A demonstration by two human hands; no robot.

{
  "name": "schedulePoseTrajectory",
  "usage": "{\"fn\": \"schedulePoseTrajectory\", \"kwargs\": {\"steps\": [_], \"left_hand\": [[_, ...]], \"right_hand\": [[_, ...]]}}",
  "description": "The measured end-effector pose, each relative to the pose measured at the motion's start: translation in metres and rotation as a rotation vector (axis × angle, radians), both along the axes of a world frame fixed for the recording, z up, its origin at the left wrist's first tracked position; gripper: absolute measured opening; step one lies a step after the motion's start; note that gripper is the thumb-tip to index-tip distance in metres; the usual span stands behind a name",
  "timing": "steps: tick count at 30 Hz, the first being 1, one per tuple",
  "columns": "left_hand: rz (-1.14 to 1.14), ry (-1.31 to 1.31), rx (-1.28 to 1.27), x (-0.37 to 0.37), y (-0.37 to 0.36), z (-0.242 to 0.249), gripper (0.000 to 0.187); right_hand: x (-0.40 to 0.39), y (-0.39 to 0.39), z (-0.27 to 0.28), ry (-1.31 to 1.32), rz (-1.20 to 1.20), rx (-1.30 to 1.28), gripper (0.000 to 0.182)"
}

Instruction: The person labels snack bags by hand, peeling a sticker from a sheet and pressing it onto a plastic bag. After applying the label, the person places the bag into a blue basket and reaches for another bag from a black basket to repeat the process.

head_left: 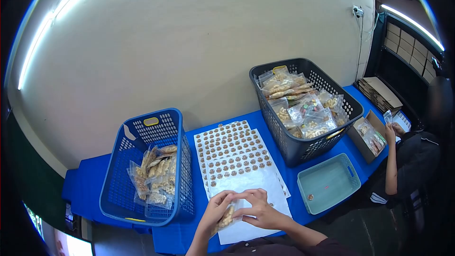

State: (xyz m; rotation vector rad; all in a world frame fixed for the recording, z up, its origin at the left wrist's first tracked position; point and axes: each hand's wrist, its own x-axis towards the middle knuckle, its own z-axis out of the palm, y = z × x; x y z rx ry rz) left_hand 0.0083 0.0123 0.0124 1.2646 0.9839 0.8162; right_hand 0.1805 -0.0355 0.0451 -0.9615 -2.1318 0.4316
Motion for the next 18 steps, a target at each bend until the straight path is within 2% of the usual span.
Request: {"fn": "schedulePoseTrajectory", "kwargs": {"steps": [3,4,7,8,9,11,14,17,18], "left_hand": [[0.096,-0.083,0.207,-0.002,-0.004,0.02,0.027],[0.062,-0.057,0.254,-0.008,-0.008,0.024,0.028],[-0.117,0.201,0.285,-0.008,-0.023,0.027,0.029],[-0.059,0.289,0.411,0.007,-0.028,0.028,0.03],[0.104,0.313,0.397,0.022,-0.03,0.014,0.024],[0.261,0.253,0.357,0.047,-0.031,0.005,0.016],[0.348,0.247,0.366,0.074,-0.024,0.003,0.013],[0.451,0.143,0.483,0.099,-0.015,-0.006,0.005],[0.545,0.145,0.486,0.105,-0.013,-0.002,0.004]], "right_hand": [[0.018,0.018,-0.013,0.042,0.105,-0.265,0.009],[0.02,0.023,-0.009,0.131,0.099,-0.172,0.008],[0.025,0.032,-0.029,0.277,0.111,-0.309,0.01],[0.025,0.031,-0.027,0.276,0.106,-0.303,0.015],[0.025,0.03,-0.029,0.294,0.086,-0.298,0.015],[0.031,0.024,-0.031,0.279,0.004,-0.399,0.014],[0.044,0.016,-0.027,0.401,-0.077,-0.432,0.014],[0.061,0.007,-0.024,0.398,-0.17,-0.385,0.013],[0.068,0.003,-0.017,0.451,-0.179,-0.394,0.012]]}}
